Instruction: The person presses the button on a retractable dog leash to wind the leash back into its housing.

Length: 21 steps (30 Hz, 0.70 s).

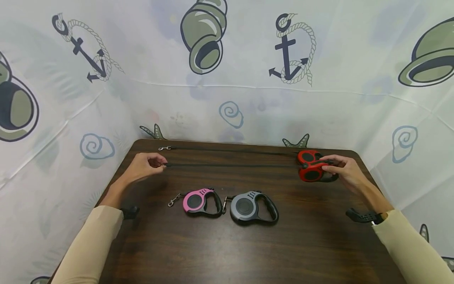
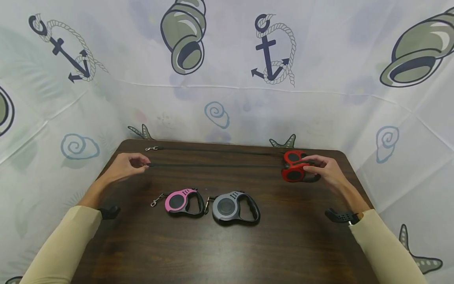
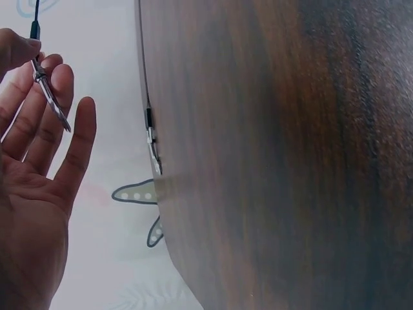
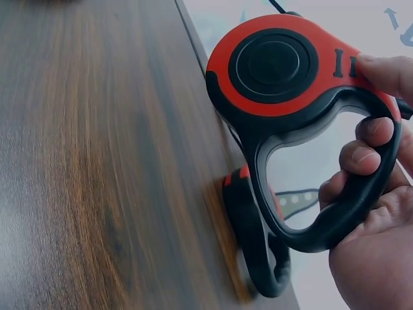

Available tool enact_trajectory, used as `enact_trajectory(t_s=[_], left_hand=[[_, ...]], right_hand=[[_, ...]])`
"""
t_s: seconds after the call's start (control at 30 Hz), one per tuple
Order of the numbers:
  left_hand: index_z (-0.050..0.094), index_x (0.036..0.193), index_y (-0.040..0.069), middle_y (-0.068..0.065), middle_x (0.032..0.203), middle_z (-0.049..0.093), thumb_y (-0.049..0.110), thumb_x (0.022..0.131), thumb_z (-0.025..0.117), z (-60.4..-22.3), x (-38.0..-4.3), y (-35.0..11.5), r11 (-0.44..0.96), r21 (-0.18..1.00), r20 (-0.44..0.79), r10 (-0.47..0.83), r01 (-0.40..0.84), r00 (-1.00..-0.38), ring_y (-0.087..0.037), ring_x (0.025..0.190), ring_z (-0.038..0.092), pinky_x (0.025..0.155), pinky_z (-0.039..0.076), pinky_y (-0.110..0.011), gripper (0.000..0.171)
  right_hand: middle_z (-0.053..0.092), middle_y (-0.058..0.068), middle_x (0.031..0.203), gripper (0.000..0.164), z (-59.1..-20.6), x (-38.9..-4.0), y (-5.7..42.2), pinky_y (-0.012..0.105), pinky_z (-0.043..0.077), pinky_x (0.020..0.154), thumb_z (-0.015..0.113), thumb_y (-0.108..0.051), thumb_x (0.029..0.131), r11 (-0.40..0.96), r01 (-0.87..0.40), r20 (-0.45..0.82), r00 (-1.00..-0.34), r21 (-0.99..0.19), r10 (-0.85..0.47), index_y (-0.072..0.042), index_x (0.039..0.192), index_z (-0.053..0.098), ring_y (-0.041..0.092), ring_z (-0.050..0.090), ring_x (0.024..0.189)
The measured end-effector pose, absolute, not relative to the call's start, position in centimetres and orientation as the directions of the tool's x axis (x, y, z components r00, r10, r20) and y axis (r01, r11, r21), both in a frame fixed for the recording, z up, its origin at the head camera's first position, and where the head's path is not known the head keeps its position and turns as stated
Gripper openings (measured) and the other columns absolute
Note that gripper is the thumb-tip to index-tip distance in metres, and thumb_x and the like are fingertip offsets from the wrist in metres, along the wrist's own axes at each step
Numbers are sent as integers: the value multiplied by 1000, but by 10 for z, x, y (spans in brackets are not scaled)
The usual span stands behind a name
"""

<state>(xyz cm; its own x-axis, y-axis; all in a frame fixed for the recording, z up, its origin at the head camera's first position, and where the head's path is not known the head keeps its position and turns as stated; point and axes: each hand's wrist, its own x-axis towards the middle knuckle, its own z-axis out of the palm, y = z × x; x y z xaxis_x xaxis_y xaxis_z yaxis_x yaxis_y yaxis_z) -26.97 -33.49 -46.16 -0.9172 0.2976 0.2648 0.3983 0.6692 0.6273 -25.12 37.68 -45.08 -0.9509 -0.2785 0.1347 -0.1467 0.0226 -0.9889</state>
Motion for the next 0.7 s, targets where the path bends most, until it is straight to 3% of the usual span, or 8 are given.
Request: enact_trajectory(t_s=[0.27,0.47,0.7], left_hand=[[78,98,5,-6,89,75,3,86,84,-458,-272,-330,656,620,281,326,430,-903,-14,75,64,68,52,-18,15],[78,98,7,-4,87,75,1,84,85,-456,-274,-324,639,629,284,342,443,-896,-15,75,64,67,52,-18,16],[78,99,7,-3,87,74,1,84,85,-456,-274,-318,636,632,273,352,443,-895,-16,76,65,69,54,-19,17]], right_hand=[[72,-6,94,31,-449,-251,369,29,44,68,65,10,99,29,-146,131,-944,-989,-303,-6,123,75,12,55,76],[78,-1,100,30,-447,-250,362,26,48,69,65,11,98,7,-126,118,-942,-992,-315,-2,124,74,9,65,80],[78,0,99,29,-447,-250,355,27,49,70,66,10,98,22,-126,112,-940,-992,-322,-3,122,75,12,64,80]])
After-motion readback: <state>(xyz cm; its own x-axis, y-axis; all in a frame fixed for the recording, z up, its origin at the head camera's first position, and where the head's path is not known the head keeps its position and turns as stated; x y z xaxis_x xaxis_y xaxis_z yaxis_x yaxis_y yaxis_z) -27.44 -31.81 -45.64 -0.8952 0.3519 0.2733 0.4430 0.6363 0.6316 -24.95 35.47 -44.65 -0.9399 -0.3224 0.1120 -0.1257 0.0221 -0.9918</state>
